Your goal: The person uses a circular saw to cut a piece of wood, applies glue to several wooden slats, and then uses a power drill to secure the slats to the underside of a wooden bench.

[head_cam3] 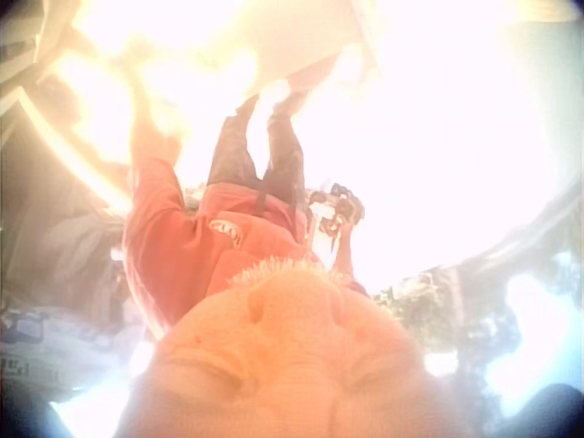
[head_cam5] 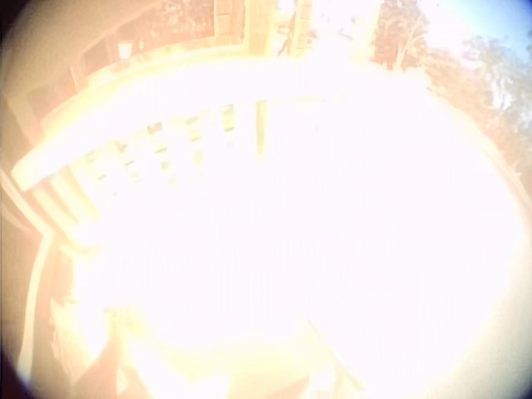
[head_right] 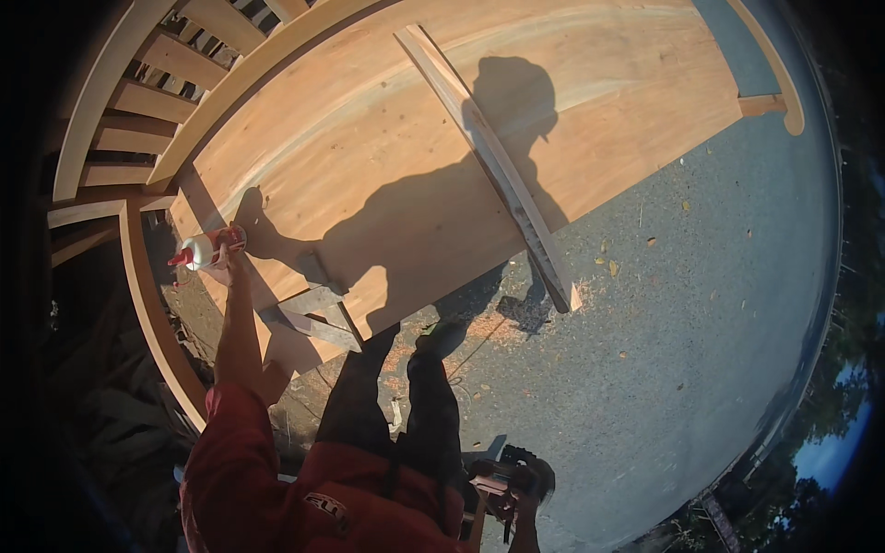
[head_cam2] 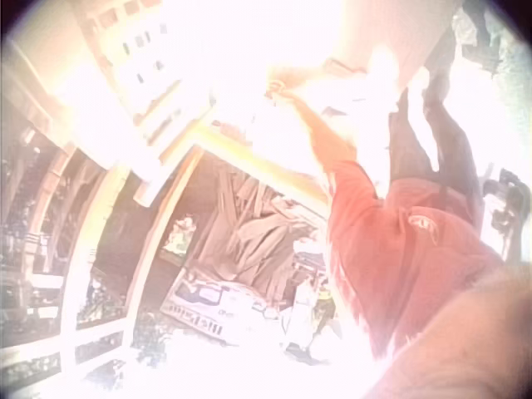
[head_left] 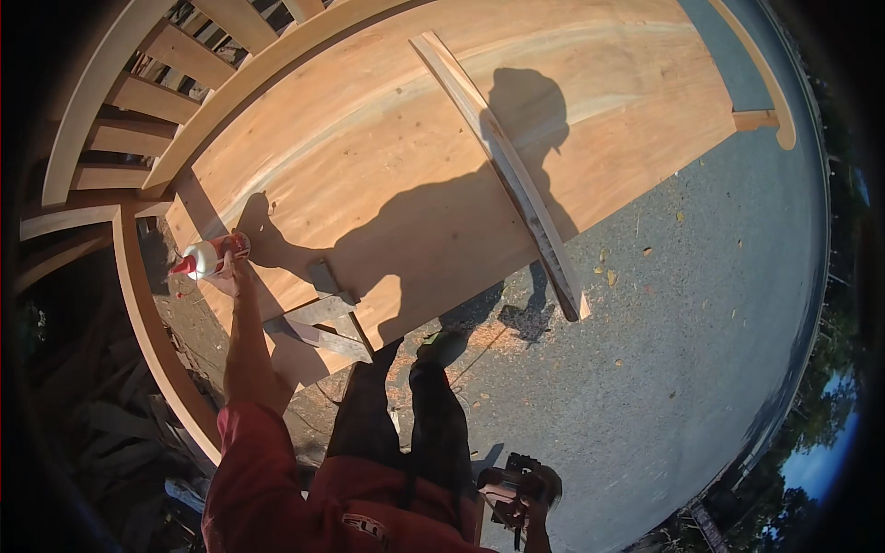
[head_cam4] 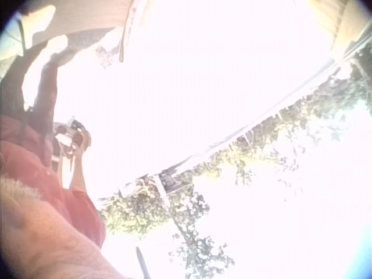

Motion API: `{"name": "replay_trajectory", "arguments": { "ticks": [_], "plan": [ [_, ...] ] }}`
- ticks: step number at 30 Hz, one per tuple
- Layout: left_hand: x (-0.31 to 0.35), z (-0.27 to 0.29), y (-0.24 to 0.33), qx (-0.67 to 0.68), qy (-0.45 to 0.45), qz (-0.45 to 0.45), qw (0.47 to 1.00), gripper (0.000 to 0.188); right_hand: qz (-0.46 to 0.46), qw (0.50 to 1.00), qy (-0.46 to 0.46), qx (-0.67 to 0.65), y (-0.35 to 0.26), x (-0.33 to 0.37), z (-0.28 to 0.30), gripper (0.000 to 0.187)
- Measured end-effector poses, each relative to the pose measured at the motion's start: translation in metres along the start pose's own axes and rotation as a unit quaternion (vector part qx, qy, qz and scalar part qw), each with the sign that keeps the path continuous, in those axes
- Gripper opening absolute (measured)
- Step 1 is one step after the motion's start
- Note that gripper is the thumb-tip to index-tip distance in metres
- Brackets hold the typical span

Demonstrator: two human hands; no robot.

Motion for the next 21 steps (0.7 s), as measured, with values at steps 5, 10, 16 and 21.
{"name": "replay_trajectory", "arguments": {
  "ticks": [5,10,16,21],
  "plan": [
    [0.106,0.041,-0.008,-0.344,0.125,0.227,0.902,0.075,0.010,0.999,0.012,-0.030,-0.006,0.036,-0.003,0.025],
    [0.289,0.001,0.029,-0.374,0.189,0.573,0.704,0.060,0.044,0.997,0.011,-0.068,-0.004,0.030,-0.030,0.012],
    [0.288,-0.018,0.039,-0.332,0.150,0.539,0.759,0.042,0.048,0.993,0.038,-0.106,0.001,0.026,-0.058,0.023],
    [0.258,-0.106,0.070,-0.395,-0.261,0.235,0.849,0.063,0.140,0.970,0.091,-0.175,-0.016,0.033,-0.081,0.038]
  ]
}}
Point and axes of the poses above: each hand's wrist, its own x-axis away from the middle knuckle, its own z-axis out of the back of the hand, y = z × x, the point moved 8 cm from there along -x, towards the middle knuckle, and after that the axes turned 11 degrees about z, right-handed, at the moved point
